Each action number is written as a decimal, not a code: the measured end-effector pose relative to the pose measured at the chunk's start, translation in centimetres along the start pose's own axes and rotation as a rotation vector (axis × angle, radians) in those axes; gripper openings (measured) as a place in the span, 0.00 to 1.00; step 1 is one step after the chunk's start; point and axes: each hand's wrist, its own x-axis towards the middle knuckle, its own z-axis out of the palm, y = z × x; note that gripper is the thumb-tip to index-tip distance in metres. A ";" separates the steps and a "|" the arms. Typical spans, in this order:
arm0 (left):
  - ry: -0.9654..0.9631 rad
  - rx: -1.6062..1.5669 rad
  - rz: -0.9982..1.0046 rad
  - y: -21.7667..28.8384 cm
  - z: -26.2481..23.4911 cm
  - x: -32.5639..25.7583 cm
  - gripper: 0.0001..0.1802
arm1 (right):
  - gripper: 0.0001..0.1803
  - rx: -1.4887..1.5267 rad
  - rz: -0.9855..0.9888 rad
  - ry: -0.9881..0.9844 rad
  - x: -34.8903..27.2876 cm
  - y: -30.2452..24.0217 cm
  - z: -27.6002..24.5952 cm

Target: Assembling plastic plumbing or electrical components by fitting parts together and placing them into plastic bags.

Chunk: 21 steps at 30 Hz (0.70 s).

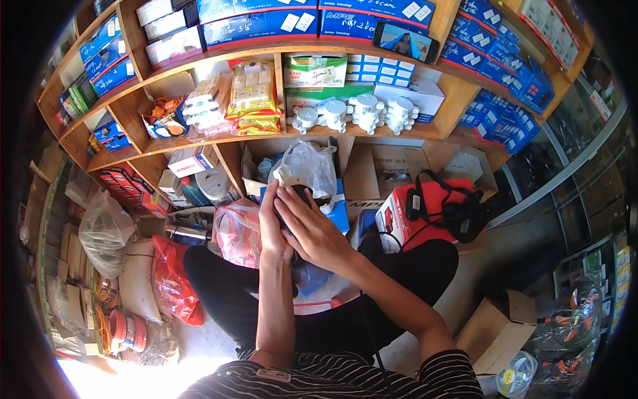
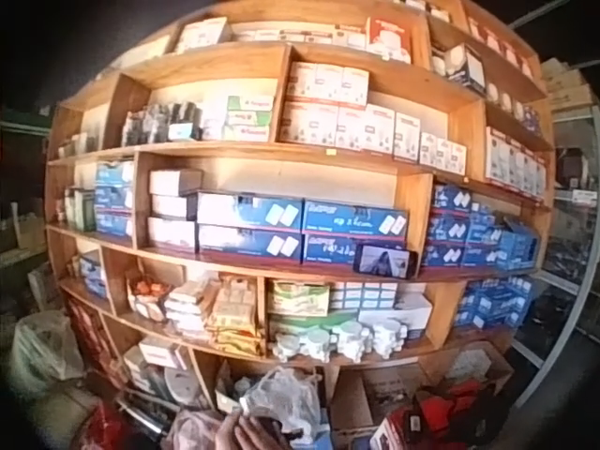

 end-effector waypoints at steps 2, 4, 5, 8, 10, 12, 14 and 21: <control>-0.020 -0.016 0.019 -0.2 -0.8 0.2 0.22 | 0.37 0.034 0.017 0.031 0.5 0.0 -0.2; -0.041 0.124 0.043 -0.4 1.4 -0.7 0.24 | 0.35 0.067 0.060 0.079 1.0 1.2 -1.4; -0.058 0.161 0.009 -0.2 2.8 -1.2 0.25 | 0.34 0.087 0.098 0.082 1.3 1.6 -2.8; -0.212 0.229 -0.083 -1.7 2.7 -1.5 0.30 | 0.28 0.303 0.259 0.301 1.4 3.6 -3.4; -0.339 0.306 -0.102 -1.7 3.1 -1.7 0.21 | 0.23 0.615 0.431 0.421 1.4 3.9 -4.0; -0.269 0.248 -0.070 -1.8 3.3 -2.0 0.20 | 0.23 0.708 0.508 0.406 1.0 3.6 -4.3; -0.187 0.103 0.000 -1.8 3.0 -1.7 0.19 | 0.24 0.693 0.564 0.319 0.3 3.2 -3.3; -0.191 -0.331 0.050 -1.8 -2.2 1.5 0.23 | 0.39 0.385 0.283 0.201 0.6 1.8 -1.6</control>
